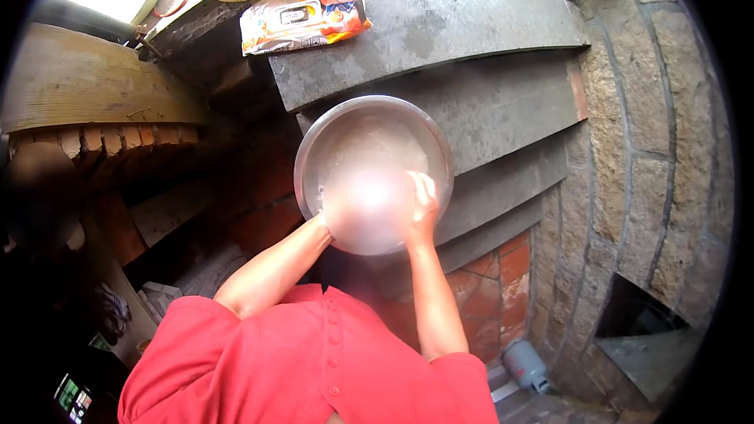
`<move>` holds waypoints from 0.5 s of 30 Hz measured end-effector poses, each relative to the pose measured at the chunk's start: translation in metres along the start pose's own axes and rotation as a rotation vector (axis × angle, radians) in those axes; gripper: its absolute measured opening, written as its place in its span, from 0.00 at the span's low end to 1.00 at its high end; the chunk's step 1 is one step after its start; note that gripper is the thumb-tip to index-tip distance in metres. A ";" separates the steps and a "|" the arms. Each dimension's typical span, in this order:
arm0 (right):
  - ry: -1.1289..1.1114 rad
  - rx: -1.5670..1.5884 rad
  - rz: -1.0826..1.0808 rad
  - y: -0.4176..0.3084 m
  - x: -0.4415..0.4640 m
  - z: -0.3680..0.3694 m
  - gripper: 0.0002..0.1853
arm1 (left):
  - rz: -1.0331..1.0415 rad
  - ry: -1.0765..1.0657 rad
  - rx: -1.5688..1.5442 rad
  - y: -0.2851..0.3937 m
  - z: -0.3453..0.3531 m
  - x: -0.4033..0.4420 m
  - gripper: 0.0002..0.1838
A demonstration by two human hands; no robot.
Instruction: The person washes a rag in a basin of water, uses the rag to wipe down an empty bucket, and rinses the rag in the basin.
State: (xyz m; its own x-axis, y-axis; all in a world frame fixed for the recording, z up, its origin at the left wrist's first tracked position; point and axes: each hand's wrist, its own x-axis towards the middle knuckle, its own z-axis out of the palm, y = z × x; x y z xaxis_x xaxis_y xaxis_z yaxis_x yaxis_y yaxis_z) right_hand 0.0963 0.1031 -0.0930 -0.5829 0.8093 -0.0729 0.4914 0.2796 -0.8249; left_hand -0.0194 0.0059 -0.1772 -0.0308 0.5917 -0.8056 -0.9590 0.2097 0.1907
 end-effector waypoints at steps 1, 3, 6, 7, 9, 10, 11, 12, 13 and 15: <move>0.019 0.063 0.111 0.027 -0.004 0.010 0.16 | 0.012 0.029 0.045 -0.001 0.006 -0.004 0.11; -0.051 0.315 0.381 0.038 -0.021 0.024 0.19 | 0.067 0.093 0.249 -0.001 0.010 -0.010 0.13; -0.033 0.922 0.693 0.013 -0.033 0.040 0.22 | 0.173 0.135 0.610 -0.004 0.010 -0.013 0.15; -0.019 1.102 0.777 0.003 -0.034 0.043 0.23 | 0.220 0.131 0.759 -0.004 0.010 -0.014 0.16; -0.066 1.206 0.880 -0.004 -0.032 0.047 0.24 | 0.353 0.108 1.094 -0.011 0.016 -0.019 0.18; -0.089 1.250 0.917 -0.005 -0.031 0.048 0.24 | 0.420 0.098 1.262 -0.014 0.017 -0.021 0.20; -0.108 1.285 0.924 -0.005 -0.029 0.049 0.23 | 0.433 0.084 1.190 -0.014 0.014 -0.019 0.21; -0.099 1.276 0.958 0.009 -0.034 0.054 0.22 | 0.444 0.070 1.118 -0.014 0.009 -0.014 0.22; -0.089 1.268 0.991 0.013 -0.035 0.057 0.21 | 0.452 0.054 1.047 -0.012 0.007 -0.012 0.23; -0.066 1.316 0.975 0.016 -0.042 0.062 0.21 | 0.387 -0.073 0.991 -0.004 0.002 -0.006 0.28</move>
State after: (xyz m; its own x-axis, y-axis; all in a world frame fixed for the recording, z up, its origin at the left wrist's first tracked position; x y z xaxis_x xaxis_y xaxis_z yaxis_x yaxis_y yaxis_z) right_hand 0.0886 0.0417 -0.1381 -0.4434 0.3737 -0.8147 -0.1683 -0.9275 -0.3338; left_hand -0.0146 0.0033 -0.1717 -0.2359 0.7921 -0.5629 -0.2288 0.5177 0.8244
